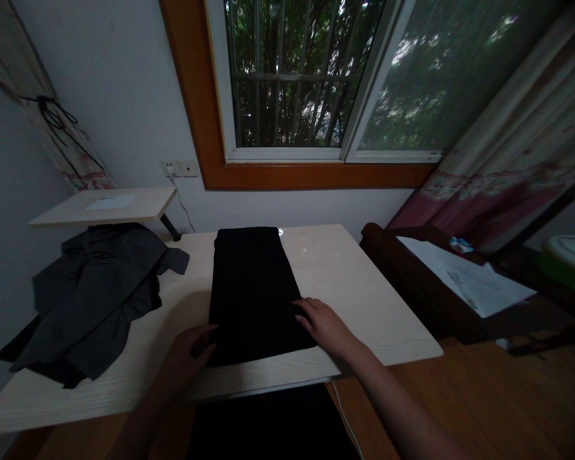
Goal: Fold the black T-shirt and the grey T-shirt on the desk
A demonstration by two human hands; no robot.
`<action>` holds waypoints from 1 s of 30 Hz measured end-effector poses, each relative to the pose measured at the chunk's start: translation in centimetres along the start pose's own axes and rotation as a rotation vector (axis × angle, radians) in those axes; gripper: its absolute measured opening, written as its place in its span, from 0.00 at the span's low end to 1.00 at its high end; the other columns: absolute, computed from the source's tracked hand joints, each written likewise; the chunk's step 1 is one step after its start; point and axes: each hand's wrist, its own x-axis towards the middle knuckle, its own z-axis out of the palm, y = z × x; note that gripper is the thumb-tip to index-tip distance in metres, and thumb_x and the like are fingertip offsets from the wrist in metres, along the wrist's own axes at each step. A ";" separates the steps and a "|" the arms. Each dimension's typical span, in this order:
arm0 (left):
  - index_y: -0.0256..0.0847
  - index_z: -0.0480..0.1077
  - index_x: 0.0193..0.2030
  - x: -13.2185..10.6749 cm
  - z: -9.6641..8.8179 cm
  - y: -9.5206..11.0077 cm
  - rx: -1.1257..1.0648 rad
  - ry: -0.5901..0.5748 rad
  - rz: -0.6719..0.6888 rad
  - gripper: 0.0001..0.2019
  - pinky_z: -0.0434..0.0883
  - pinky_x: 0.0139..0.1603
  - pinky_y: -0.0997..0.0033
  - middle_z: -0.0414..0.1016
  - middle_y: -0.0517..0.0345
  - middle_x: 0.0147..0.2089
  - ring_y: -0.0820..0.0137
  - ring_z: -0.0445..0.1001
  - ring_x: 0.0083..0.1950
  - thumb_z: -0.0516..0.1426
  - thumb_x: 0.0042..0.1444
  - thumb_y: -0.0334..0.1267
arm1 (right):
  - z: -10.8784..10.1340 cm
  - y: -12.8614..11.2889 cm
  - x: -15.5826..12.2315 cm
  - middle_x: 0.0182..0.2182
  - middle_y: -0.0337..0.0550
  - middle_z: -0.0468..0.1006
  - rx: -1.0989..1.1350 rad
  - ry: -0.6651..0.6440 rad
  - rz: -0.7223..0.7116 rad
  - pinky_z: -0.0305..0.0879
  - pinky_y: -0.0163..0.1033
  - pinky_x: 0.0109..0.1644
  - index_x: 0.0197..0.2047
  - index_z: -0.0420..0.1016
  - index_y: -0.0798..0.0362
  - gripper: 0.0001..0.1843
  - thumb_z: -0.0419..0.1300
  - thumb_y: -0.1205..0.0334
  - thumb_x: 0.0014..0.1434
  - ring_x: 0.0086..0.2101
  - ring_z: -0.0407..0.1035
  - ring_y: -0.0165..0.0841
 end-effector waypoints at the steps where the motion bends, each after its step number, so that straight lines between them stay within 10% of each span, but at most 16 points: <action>1: 0.47 0.77 0.54 0.0 -0.1 -0.1 -0.011 -0.009 -0.020 0.18 0.75 0.51 0.59 0.80 0.54 0.45 0.62 0.78 0.44 0.59 0.58 0.47 | 0.0 0.2 0.0 0.55 0.52 0.77 0.019 -0.010 -0.001 0.65 0.48 0.61 0.63 0.71 0.51 0.20 0.55 0.62 0.69 0.54 0.71 0.42; 25: 0.51 0.81 0.42 1.5 -1.7 -1.2 0.021 -0.167 0.308 0.13 0.67 0.65 0.51 0.65 0.55 0.68 0.58 0.63 0.64 0.56 0.60 0.32 | -1.3 1.6 0.9 0.36 0.42 0.77 0.344 -0.169 0.110 0.65 0.37 0.41 0.55 0.75 0.51 0.18 0.59 0.64 0.61 0.35 0.71 0.34; 30: 0.48 0.79 0.39 1.7 -2.4 -0.5 -0.005 -0.263 0.333 0.12 0.70 0.58 0.56 0.79 0.55 0.55 0.62 0.71 0.55 0.55 0.59 0.30 | -1.5 1.6 0.9 0.35 0.41 0.77 0.371 -0.189 0.109 0.63 0.36 0.39 0.50 0.76 0.51 0.14 0.59 0.64 0.61 0.34 0.69 0.33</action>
